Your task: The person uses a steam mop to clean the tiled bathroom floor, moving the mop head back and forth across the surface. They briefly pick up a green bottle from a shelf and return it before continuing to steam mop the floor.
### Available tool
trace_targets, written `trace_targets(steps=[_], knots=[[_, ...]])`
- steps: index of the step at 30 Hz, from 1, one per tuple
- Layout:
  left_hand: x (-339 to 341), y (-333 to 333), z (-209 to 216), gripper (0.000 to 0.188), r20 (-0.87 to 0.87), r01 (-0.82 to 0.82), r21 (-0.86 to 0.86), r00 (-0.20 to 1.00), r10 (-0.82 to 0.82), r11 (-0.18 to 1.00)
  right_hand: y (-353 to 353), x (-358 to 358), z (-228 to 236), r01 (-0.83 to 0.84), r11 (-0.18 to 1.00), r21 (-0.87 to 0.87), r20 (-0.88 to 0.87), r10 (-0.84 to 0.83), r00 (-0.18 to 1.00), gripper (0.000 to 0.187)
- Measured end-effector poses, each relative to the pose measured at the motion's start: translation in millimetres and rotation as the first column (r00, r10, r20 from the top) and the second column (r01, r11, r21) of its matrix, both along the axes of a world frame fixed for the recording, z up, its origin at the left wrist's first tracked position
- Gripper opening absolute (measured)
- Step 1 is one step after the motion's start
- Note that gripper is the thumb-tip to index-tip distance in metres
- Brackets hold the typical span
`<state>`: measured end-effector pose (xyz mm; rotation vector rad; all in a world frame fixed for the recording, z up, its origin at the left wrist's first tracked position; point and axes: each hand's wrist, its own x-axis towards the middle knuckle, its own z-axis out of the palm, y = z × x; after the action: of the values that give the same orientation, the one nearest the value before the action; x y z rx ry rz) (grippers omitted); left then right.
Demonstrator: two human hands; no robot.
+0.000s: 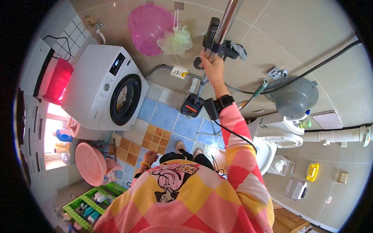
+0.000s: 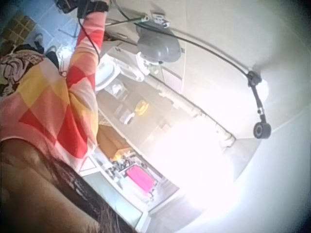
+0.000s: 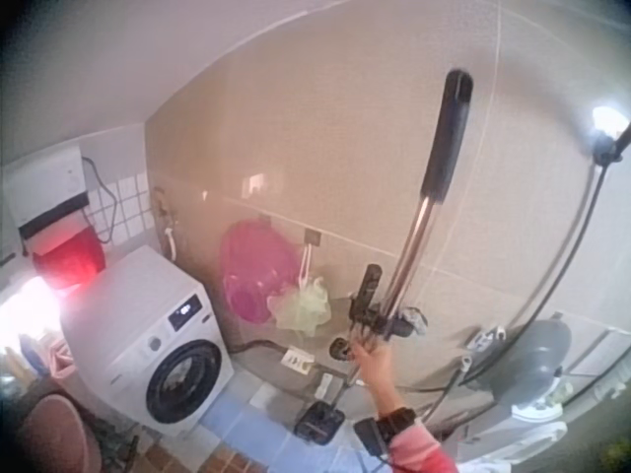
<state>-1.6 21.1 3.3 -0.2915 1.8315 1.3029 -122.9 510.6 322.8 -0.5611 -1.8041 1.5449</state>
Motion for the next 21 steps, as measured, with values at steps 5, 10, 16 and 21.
trace_targets(steps=[5, 10, 16, 21], knots=[[3, -2, 1, 0.019, -0.002, -0.007, -0.002, 1.0, 0.007, 1.0, 3, 4, -62, -0.055, 0.994, 0.096, 0.279, 0.026, 0.96, 0.03], [6, 1, -1, 0.021, 0.0, -0.001, 0.004, 1.0, 0.001, 1.0, 10, 13, -78, -0.071, 0.97, 0.231, 0.292, 0.0, 0.957, 0.035], [4, 6, -6, 0.02, -0.051, 0.054, -0.003, 0.997, -0.054, 0.999, 19, 23, -66, -0.089, 0.954, 0.288, 0.333, -0.013, 0.943, 0.045], [-11, 15, -13, 0.021, -0.034, 0.122, 0.053, 0.992, -0.12, 0.991, 29, 45, -82, -0.067, 0.965, 0.255, 0.219, 0.01, 0.976, 0.04]])
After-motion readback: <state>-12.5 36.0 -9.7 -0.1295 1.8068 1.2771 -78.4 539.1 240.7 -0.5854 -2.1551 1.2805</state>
